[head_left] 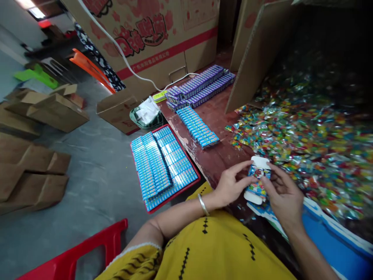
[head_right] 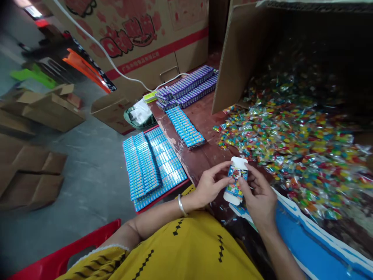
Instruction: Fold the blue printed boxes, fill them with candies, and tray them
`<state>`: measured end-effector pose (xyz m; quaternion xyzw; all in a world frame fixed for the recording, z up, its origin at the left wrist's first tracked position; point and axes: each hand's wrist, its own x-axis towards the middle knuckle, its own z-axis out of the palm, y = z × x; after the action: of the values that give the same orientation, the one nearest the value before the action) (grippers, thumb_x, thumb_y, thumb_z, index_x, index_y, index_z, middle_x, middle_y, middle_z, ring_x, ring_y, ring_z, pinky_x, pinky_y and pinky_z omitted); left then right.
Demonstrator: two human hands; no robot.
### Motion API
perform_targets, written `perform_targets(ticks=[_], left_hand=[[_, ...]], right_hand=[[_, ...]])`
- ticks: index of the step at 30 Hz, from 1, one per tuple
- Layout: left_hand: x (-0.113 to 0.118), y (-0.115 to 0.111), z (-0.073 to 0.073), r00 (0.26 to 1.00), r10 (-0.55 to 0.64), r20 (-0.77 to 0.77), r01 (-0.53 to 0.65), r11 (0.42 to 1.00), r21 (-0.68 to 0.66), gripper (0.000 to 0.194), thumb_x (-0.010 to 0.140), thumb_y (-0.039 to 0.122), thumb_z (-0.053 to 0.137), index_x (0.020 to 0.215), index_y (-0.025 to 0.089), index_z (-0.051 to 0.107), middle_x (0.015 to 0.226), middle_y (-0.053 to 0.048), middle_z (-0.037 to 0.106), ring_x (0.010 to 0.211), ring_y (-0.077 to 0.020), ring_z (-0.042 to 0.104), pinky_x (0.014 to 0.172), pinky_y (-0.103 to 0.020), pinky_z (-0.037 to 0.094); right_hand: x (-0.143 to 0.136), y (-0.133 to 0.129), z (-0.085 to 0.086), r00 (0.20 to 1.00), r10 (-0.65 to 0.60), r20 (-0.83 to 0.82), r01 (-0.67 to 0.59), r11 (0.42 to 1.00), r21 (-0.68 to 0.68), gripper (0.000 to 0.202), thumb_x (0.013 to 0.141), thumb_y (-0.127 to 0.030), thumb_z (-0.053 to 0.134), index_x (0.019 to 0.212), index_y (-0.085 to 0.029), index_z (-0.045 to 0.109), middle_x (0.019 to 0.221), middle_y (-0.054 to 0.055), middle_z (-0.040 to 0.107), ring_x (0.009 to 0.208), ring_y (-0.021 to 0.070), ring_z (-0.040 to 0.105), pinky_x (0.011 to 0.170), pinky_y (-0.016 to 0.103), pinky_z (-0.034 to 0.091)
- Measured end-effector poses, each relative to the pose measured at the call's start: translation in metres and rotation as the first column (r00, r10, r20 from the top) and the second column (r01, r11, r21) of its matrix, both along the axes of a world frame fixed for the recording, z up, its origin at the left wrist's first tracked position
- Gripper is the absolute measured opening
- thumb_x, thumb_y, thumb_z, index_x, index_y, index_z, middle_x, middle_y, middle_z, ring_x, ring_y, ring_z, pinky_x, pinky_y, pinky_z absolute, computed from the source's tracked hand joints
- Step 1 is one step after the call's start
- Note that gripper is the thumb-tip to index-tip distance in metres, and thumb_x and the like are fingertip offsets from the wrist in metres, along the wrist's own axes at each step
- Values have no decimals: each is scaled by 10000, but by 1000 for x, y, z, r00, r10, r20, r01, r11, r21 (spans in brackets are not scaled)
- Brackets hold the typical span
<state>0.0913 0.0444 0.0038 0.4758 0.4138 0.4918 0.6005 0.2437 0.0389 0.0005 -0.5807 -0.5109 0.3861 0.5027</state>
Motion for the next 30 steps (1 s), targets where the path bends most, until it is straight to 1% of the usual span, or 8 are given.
perform_targets(ticks=[4, 7, 9, 12, 16, 19, 25, 30], left_hand=[[-10, 10, -3, 980, -198, 34, 199, 979, -32, 426, 775, 316, 733, 1157, 192, 594, 965, -37, 655, 853, -153, 625, 787, -268, 502], [-10, 16, -7, 958, -275, 76, 281, 957, -72, 385, 756, 306, 749, 1075, 182, 574, 945, -27, 644, 823, -142, 620, 749, -252, 502], [-7, 17, -9, 961, -261, 89, 268, 960, -76, 361, 760, 294, 744, 1052, 180, 564, 966, -30, 639, 854, -144, 621, 775, -255, 504], [-2, 14, -9, 981, -169, 97, 178, 980, -87, 362, 763, 271, 738, 1045, 189, 526, 975, -24, 625, 822, -125, 623, 749, -241, 505], [0, 10, -5, 994, -84, 76, 93, 987, -130, 443, 723, 258, 771, 1036, 207, 462, 962, -1, 599, 701, -84, 613, 661, -209, 494], [-2, 9, -2, 995, -95, -6, 94, 990, -108, 459, 720, 274, 776, 1042, 205, 456, 979, -15, 606, 728, -99, 630, 678, -224, 506], [-6, 7, 0, 984, -116, -136, 111, 993, -39, 429, 754, 288, 749, 1068, 203, 470, 1010, -43, 623, 848, -143, 648, 746, -263, 531], [-5, 7, 3, 980, -150, -128, 146, 988, -40, 462, 747, 262, 756, 1116, 201, 485, 995, -39, 626, 841, -144, 642, 736, -257, 533]], right_hand=[[4, -3, -5, 996, 82, 16, -82, 996, -38, 259, 829, -374, 664, 1055, -252, 629, 914, 51, 698, 780, 211, 669, 678, 322, 545], [6, -1, -5, 992, 98, 80, -97, 995, -26, 185, 856, -393, 624, 957, -238, 625, 889, 58, 690, 800, 224, 663, 690, 337, 546], [6, 2, -4, 992, 84, 98, -86, 996, 17, 157, 859, -382, 616, 892, -229, 621, 1015, 84, 679, 954, 246, 653, 807, 370, 545], [5, 7, -2, 998, 68, -12, -67, 997, 44, 162, 843, -354, 636, 927, -236, 563, 1114, 94, 656, 1059, 245, 632, 904, 397, 524], [5, 14, 4, 988, 102, -115, -98, 994, 42, 228, 804, -360, 683, 901, -245, 512, 904, 42, 665, 892, 207, 652, 819, 359, 539], [10, 19, 9, 981, 171, -94, -172, 985, -5, 252, 791, -401, 697, 734, -220, 531, 814, 22, 643, 783, 176, 618, 739, 317, 521], [22, 30, 14, 959, 244, -142, -267, 948, -173, 252, 704, -406, 784, 767, -190, 670, 746, 11, 676, 709, 166, 610, 676, 298, 492], [28, 36, 16, 957, 265, -118, -283, 941, -184, 241, 729, -390, 770, 667, -187, 656, 638, -17, 631, 604, 134, 554, 584, 267, 432]])
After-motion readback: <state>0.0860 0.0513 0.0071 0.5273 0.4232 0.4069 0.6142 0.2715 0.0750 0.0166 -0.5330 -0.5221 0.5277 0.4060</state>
